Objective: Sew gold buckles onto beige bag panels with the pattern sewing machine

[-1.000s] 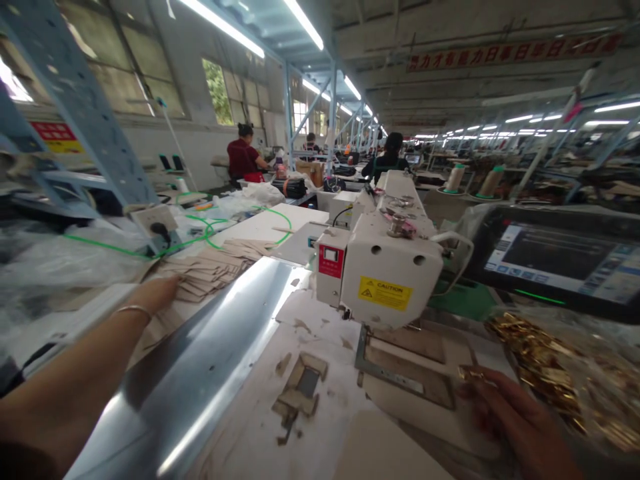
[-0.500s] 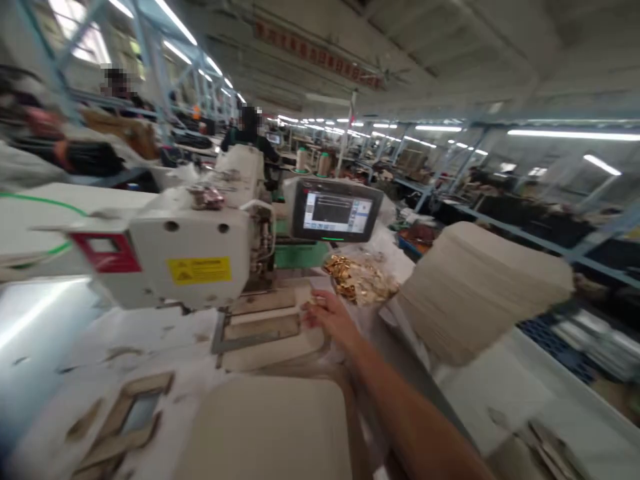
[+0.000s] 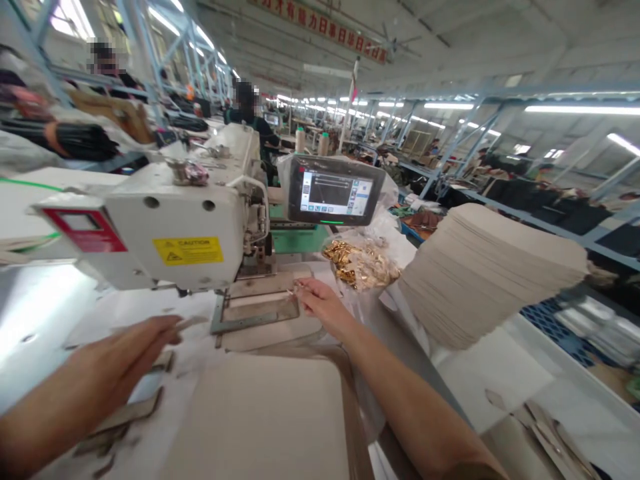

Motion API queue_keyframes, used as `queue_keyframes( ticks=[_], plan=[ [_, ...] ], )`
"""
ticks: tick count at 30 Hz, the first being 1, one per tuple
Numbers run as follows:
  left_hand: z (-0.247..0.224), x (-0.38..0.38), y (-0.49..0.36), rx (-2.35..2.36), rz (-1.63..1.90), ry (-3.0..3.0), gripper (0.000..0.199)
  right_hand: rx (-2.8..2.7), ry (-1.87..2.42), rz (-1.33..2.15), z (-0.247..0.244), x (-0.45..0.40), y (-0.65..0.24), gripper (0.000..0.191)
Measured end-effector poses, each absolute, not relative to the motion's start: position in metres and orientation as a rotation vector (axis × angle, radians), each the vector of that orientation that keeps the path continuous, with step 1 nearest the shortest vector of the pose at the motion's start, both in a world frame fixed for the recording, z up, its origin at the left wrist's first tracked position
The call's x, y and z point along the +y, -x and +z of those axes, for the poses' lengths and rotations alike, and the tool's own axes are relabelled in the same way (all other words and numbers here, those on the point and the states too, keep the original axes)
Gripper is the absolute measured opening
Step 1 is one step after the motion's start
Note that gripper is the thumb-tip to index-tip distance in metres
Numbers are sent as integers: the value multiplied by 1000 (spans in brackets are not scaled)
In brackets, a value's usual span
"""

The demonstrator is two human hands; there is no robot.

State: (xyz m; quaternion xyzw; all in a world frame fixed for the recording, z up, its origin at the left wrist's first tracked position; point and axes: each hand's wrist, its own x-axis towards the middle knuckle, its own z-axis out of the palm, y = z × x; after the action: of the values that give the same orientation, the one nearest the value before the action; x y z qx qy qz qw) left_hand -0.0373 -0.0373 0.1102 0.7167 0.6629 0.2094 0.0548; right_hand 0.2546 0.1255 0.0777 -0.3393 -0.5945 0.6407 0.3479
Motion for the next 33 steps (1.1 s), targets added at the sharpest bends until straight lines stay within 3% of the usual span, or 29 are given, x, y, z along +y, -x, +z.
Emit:
queue_keyframes(
  ticks=[6, 10, 14, 16, 21, 26, 33],
  plan=[
    [128, 24, -54, 1866, 373, -2202, 31, -1746, 863, 1627, 84, 112, -251, 32],
    [124, 37, -76, 1974, 149, -2308, 30, -1999, 885, 1281, 85, 105, -251, 16],
    [118, 44, -83, 1942, 100, -2406, 30, -2262, 904, 650, 89, 97, -252, 31],
    [118, 48, -86, 1934, 110, -2406, 30, -2356, 861, 521, 92, 94, -252, 39],
    [122, 59, -89, 1967, 198, -2294, 33, -2326, 888, 666, 91, 98, -253, 32],
    [122, 54, -89, 2100, 42, -2462, 34, -2243, 1151, 861, 83, 114, -256, 23],
    [112, 51, -87, 2020, 114, -2419, 32, -2250, 1002, 1013, 81, 118, -254, 8]
  ],
)
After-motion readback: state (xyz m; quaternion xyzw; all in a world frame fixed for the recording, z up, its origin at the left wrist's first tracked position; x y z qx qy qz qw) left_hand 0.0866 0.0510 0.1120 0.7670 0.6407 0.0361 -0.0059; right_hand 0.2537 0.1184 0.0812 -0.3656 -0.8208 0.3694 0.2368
